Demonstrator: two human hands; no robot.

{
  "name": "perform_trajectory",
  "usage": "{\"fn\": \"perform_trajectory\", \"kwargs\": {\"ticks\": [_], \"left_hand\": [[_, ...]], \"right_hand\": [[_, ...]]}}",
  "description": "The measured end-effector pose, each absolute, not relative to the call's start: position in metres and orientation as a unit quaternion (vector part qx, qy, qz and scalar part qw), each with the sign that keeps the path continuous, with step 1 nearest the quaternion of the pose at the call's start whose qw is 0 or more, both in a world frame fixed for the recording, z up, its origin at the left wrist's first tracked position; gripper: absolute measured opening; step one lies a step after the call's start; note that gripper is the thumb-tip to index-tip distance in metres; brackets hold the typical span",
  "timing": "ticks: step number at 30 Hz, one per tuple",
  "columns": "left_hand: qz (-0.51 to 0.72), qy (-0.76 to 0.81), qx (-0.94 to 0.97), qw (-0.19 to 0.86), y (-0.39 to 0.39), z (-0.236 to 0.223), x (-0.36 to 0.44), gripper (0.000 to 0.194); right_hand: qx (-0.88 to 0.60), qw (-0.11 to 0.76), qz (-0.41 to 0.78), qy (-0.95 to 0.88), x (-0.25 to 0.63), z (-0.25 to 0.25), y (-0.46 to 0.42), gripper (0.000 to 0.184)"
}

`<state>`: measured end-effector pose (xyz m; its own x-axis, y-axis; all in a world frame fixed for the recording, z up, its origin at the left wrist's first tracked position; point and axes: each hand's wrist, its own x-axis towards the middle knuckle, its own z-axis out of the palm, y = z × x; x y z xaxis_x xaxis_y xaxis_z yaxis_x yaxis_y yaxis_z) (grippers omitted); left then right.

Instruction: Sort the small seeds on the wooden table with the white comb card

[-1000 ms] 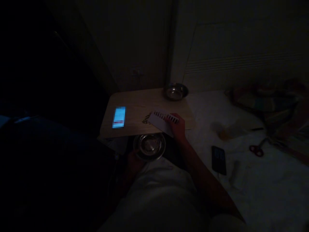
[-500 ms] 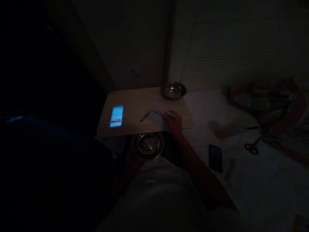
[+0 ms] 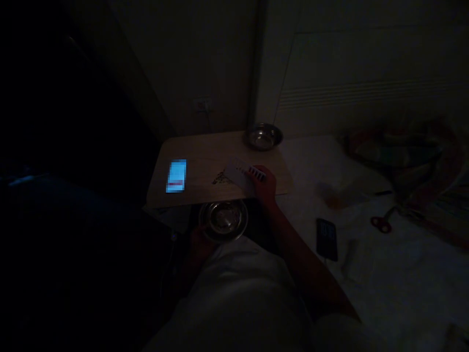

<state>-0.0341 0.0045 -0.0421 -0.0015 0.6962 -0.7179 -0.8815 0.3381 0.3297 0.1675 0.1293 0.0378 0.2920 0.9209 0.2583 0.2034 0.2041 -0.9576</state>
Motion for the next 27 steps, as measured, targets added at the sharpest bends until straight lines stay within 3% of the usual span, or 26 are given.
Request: {"fn": "perform_trajectory", "kwargs": {"ticks": [8, 27], "left_hand": [[0.562, 0.391, -0.121, 0.719, 0.0057, -0.0413, -0.0338, 0.023], [0.569, 0.410, -0.123, 0.702, 0.0062, -0.0426, -0.0345, 0.011]], "right_hand": [[-0.533, 0.561, 0.332, -0.539, 0.1630, 0.0363, 0.1267, 0.024], [-0.523, 0.551, 0.351, -0.547, 0.1657, 0.0337, 0.1266, 0.025]]}}
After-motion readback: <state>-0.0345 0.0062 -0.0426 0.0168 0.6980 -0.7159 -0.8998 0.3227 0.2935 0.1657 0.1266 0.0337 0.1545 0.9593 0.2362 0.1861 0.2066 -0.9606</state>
